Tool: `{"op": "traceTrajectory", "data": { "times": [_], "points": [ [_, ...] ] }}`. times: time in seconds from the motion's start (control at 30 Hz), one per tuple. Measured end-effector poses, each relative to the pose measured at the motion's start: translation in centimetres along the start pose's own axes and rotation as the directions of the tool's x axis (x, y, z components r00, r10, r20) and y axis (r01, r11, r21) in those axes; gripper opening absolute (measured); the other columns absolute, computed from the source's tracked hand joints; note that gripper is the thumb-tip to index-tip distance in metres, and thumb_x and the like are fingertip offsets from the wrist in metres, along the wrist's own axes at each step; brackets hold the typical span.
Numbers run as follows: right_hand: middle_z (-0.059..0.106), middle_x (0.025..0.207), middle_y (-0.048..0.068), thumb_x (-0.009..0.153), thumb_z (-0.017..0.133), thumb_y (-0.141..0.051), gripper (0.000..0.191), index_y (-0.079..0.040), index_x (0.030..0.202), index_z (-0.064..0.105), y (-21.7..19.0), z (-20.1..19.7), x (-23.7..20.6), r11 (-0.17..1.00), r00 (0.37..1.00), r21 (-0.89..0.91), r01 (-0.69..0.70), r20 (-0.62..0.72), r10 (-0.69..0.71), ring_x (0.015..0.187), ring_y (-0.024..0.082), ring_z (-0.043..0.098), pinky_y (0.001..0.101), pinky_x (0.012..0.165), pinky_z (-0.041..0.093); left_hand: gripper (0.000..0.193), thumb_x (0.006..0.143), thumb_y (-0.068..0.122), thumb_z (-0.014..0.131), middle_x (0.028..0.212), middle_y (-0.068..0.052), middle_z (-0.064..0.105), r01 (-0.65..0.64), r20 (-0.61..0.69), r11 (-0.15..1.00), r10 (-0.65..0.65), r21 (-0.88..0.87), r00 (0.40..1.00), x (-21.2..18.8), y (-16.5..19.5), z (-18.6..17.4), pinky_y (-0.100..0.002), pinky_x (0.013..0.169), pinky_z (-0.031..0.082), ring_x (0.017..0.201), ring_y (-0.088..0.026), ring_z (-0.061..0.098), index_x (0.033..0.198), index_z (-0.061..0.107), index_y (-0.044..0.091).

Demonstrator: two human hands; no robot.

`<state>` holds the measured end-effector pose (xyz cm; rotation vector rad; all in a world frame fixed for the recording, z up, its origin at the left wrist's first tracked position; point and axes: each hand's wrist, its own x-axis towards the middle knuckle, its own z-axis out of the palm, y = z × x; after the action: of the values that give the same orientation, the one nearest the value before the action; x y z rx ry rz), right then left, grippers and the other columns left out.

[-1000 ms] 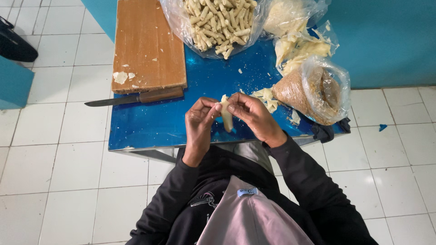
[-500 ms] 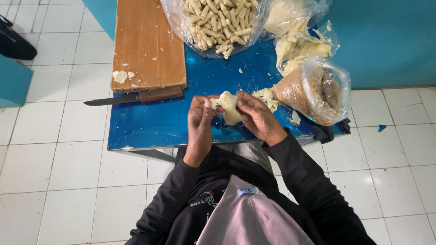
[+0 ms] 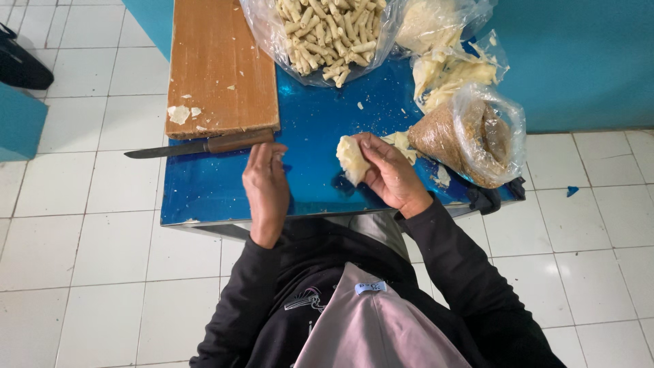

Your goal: The person sits at a blue table and peels thin translucent sheets off a block of pale dough by hand, tearing each sheet free and placing it on the table. They work through the block piece by piece, occasionally reaching into a plastic bag of finished snack sticks beside the work area.

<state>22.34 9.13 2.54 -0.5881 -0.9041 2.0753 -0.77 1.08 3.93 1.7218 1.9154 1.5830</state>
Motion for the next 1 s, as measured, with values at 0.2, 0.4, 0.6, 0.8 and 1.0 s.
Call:
{"op": "traceTrajectory", "data": {
  "times": [0.2,0.4,0.6,0.8,1.0],
  "points": [
    [0.069,0.119,0.005,0.095,0.071,-0.006,0.03,-0.005,0.124,0.06,0.1,1.8,-0.1,0.919,0.993,-0.378,0.114,0.061,-0.098,0.108,0.01,0.067,0.0262,0.092,0.057,0.012,0.102,0.008,0.06,0.094,-0.008,0.071,0.249,0.208,0.956,-0.215,-0.156,0.954,0.0,-0.3,0.2,-0.028,0.067,0.055,0.077,-0.013,0.067,0.109,0.068,0.003],
    [0.075,0.105,0.007,0.094,0.077,-0.005,0.026,-0.004,0.116,0.064,0.4,3.4,0.0,0.376,0.941,-0.887,0.267,0.156,-0.3,0.097,0.01,0.07,0.0276,0.081,0.058,0.019,0.092,0.004,0.073,0.092,-0.001,0.071,0.493,0.465,0.537,-0.2,-0.684,0.863,-1.7,0.5,3.9,-0.019,0.068,0.049,0.08,-0.005,0.062,0.108,0.064,-0.001],
    [0.076,0.1,0.01,0.095,0.069,-0.001,0.032,-0.006,0.124,0.056,0.5,4.8,-0.1,0.312,0.931,-0.908,0.279,0.176,-0.32,0.092,0.016,0.077,0.029,0.075,0.057,0.013,0.094,0.004,0.074,0.076,-0.001,0.066,0.369,0.26,0.796,-0.272,-0.481,0.926,-2.8,-0.2,4.9,-0.021,0.056,0.046,0.067,-0.002,0.057,0.095,0.061,0.001],
    [0.076,0.099,0.011,0.09,0.075,-0.003,0.044,-0.006,0.128,0.053,-0.2,5.0,0.7,0.377,0.959,-0.891,0.251,0.176,-0.223,0.092,0.013,0.075,0.0291,0.073,0.057,0.016,0.099,0.007,0.071,0.072,0.0,0.061,0.348,0.236,0.793,-0.261,-0.501,0.936,-2.9,-0.1,3.9,-0.021,0.056,0.044,0.065,-0.003,0.055,0.094,0.056,0.002],
    [0.076,0.104,0.009,0.09,0.075,-0.002,0.045,-0.006,0.13,0.053,-0.7,3.5,2.1,0.522,0.977,-0.829,0.201,0.212,-0.039,0.093,0.008,0.067,0.0264,0.076,0.053,0.02,0.097,0.01,0.069,0.085,0.002,0.067,0.369,0.284,0.814,-0.261,-0.448,0.922,-2.6,0.7,1.4,-0.021,0.063,0.045,0.074,-0.002,0.055,0.114,0.063,0.002]
  ]
}}
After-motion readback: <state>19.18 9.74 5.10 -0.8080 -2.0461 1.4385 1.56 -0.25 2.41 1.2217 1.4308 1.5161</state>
